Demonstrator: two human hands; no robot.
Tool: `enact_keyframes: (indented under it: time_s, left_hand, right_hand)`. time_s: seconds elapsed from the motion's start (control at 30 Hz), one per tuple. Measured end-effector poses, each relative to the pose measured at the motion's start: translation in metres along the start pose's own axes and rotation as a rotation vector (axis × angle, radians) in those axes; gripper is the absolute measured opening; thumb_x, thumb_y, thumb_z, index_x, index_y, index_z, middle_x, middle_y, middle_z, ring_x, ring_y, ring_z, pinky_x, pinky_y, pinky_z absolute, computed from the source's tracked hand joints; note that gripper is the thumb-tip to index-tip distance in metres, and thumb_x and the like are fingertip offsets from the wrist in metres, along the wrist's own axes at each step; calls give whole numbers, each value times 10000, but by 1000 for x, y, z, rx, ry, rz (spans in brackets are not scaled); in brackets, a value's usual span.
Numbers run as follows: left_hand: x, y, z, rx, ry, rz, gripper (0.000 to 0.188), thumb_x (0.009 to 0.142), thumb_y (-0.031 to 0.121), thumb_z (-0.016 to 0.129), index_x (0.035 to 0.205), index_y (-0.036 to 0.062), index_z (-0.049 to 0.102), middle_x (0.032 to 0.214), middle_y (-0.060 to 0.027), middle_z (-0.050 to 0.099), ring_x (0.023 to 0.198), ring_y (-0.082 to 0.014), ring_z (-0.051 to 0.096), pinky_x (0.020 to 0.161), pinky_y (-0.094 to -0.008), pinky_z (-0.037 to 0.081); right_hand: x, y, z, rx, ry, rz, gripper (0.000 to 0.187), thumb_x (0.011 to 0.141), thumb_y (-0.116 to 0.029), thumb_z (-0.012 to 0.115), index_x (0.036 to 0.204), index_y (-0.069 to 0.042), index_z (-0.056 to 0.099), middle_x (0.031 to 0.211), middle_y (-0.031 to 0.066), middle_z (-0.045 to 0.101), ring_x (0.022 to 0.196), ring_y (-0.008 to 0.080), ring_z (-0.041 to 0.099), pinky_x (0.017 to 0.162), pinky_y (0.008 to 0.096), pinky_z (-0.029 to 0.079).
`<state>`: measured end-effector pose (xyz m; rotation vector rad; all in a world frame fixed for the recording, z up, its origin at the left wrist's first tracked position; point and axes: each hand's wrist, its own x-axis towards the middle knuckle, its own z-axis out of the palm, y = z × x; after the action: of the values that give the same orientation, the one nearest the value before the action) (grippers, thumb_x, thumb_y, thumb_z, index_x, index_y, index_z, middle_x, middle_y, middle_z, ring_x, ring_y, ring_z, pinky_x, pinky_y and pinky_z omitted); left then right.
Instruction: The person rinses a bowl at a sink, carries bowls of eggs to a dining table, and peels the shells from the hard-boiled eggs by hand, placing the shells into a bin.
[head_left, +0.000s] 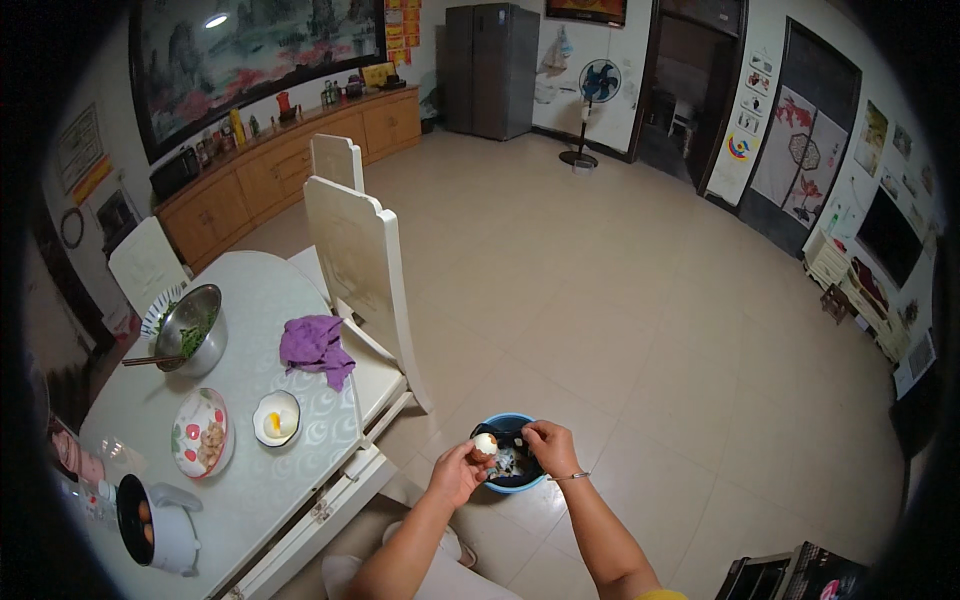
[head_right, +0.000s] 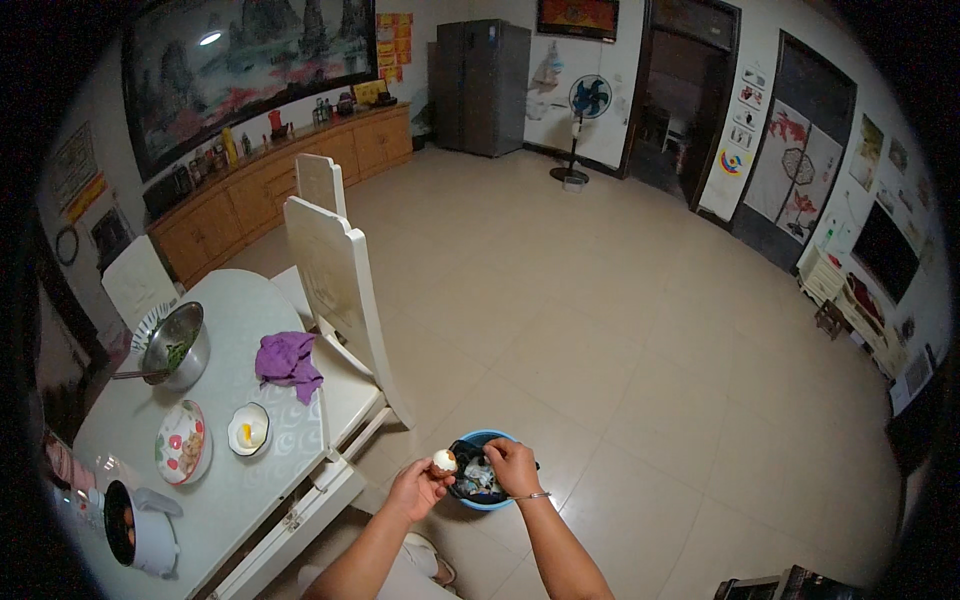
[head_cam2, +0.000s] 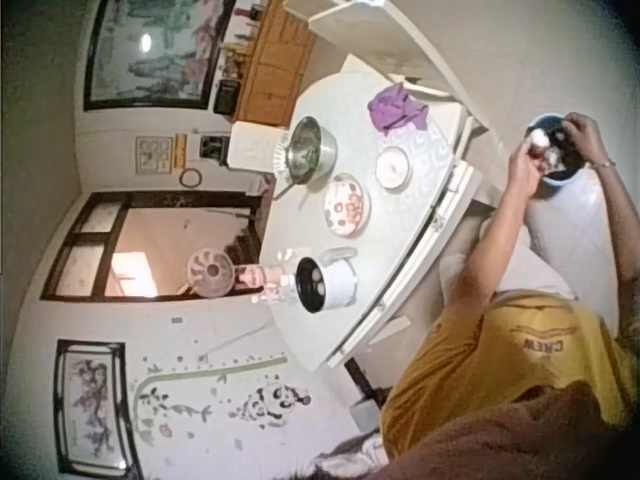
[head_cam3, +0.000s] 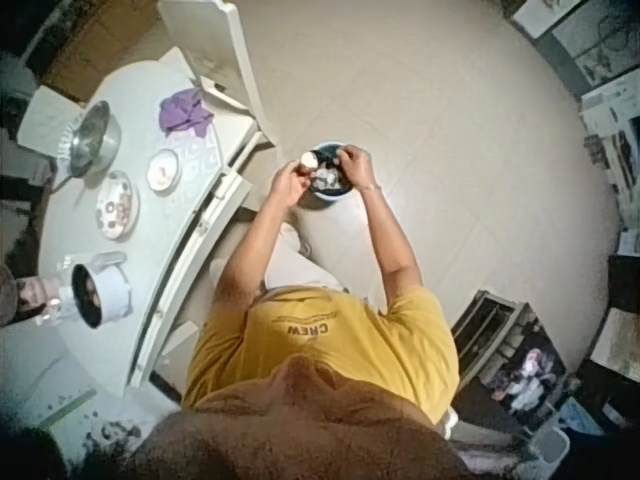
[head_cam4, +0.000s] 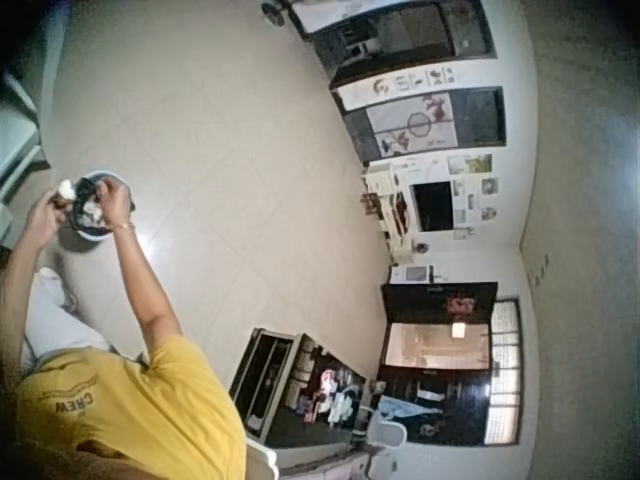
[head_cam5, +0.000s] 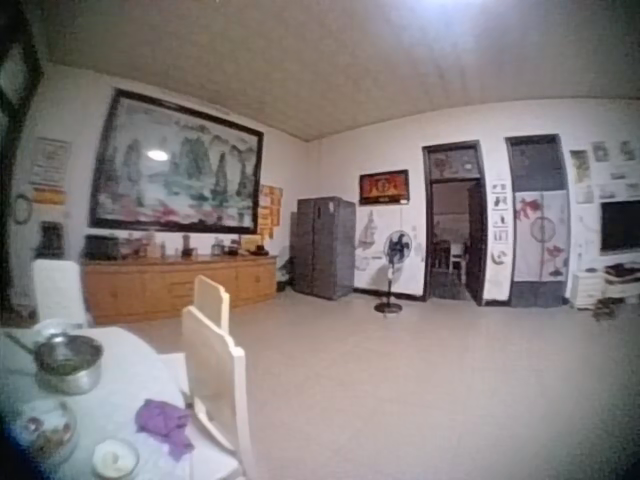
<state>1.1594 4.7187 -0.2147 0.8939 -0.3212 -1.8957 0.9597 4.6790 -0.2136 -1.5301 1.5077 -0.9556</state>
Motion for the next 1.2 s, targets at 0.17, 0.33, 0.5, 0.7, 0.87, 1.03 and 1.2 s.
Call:
enact_keyframes:
  time_s: [0.17,0.33,0.5,0.7,0.87,1.03,1.2]
  left_hand:
    - [2,-6,-1,61,-18,54,254,917,214,473,1060,22,558,872,-86,607,750,-179,603,565,-249,465]
    - [-7,-6,15,163,27,79,233,894,149,545,1091,26,557,894,-56,606,751,-137,596,561,-228,460]
    - [-3,-6,6,214,3,94,281,862,143,606,1113,32,548,912,-42,607,755,-114,590,555,-213,456]
    - [-7,-6,12,191,67,116,287,859,138,604,1118,38,530,915,-47,606,736,-117,580,542,-212,446]
    - [-12,-2,11,26,-52,58,262,867,158,570,1100,44,532,915,-67,606,711,-137,570,538,-234,439]
    - [-9,-4,0,-103,-114,-52,285,856,243,563,1084,74,546,914,-120,621,700,-171,570,543,-253,444]
    - [-11,3,-6,-177,-209,-92,313,893,306,506,1086,65,551,951,-151,626,718,-175,567,564,-246,446]
  right_hand:
    - [-15,-37,2,268,-226,-135,250,817,-149,666,983,35,643,873,89,669,799,123,610,708,256,491]
    - [-19,-49,-2,163,-278,-157,200,821,-125,656,963,16,662,867,83,667,779,123,611,682,256,498]
    - [-20,-48,-1,20,-205,-265,189,815,-153,613,916,-2,664,820,146,656,705,225,636,617,301,488]
    - [-23,-49,4,-191,-25,-313,138,793,-143,628,805,-8,655,727,122,648,607,202,611,563,293,480]
    - [-21,-43,1,23,-32,-167,154,784,-158,613,777,-7,644,674,134,628,560,209,597,536,314,463]
    - [-16,-30,2,48,-24,-119,170,796,-165,617,789,3,643,659,112,628,557,144,573,534,280,453]
    - [-13,-23,3,164,49,-49,177,797,-160,627,819,14,645,686,112,641,599,145,596,571,272,472]
